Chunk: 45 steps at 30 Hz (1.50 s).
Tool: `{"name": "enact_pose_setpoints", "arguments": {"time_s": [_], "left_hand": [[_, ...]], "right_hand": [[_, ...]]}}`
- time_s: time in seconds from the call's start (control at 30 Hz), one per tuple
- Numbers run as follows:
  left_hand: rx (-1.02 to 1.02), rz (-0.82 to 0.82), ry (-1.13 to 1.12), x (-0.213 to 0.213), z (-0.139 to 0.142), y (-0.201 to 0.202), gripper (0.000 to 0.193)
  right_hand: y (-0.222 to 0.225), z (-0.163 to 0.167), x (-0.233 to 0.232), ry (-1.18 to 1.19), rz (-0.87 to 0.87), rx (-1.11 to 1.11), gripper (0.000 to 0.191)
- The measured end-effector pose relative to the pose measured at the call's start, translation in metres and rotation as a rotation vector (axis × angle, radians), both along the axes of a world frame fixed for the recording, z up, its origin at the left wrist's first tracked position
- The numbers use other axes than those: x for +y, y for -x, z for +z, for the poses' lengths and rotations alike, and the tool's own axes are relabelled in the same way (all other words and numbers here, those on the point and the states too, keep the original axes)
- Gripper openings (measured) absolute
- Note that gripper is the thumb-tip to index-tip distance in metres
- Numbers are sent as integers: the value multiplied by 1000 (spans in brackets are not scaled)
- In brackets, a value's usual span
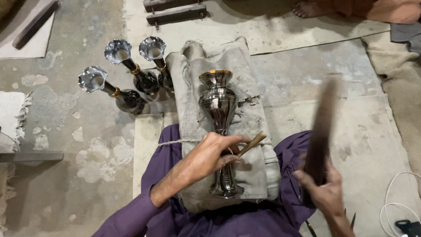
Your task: The person sits on the floor holding a small punch against a brass vase resting on a cloth-covered sandbag, and repeatedly strikes the punch with a wooden mallet to shape the vase's surface, repositioning the punch around the metal as they work.
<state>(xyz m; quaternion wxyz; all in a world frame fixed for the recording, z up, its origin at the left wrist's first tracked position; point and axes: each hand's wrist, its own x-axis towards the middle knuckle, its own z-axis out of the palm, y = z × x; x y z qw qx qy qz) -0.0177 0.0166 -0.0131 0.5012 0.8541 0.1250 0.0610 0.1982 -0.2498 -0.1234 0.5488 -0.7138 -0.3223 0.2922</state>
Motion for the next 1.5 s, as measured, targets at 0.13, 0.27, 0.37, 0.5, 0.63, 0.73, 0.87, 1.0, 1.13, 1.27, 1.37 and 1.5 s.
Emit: {"name": "enact_pose_setpoints", "arguments": {"time_s": [0.13, 0.27, 0.37, 0.5, 0.63, 0.73, 0.87, 1.0, 1.13, 1.27, 1.37, 1.5], "left_hand": [[-29, -21, -38, 1, 1, -4, 50], [21, -23, -75, 1, -1, -5, 50], [14, -26, -78, 1, -2, -5, 51], [29, -18, -80, 1, -3, -4, 51], [51, -34, -76, -1, -4, -5, 51], [75, -54, -104, -3, -7, -5, 52], [2, -94, -146, -3, -10, -6, 55], [-83, -114, -164, -2, -8, -4, 60], [2, -105, -139, -3, -5, -4, 59], [-34, -112, -142, -4, -2, -7, 56], [5, -139, -105, -5, -1, -12, 53], [41, -201, -72, -1, -1, -11, 46]], "right_hand": [[-5, 8, -7, 17, -8, -248, 66], [-5, 8, -11, 195, 10, -312, 68], [-8, 4, -15, 196, 37, -526, 69], [-12, 0, -18, 97, 10, -364, 70], [-19, 6, -21, 261, 77, -435, 77], [-21, 13, -22, 214, 86, -518, 80], [-15, 16, -25, 268, 56, -571, 80], [-1, 16, -36, 164, -74, -529, 70], [3, 16, -42, 144, -152, -448, 70], [1, 14, -43, 127, -160, -368, 71], [1, 12, -45, 266, 12, -655, 79], [7, 6, -51, 125, -95, -480, 79]]}}
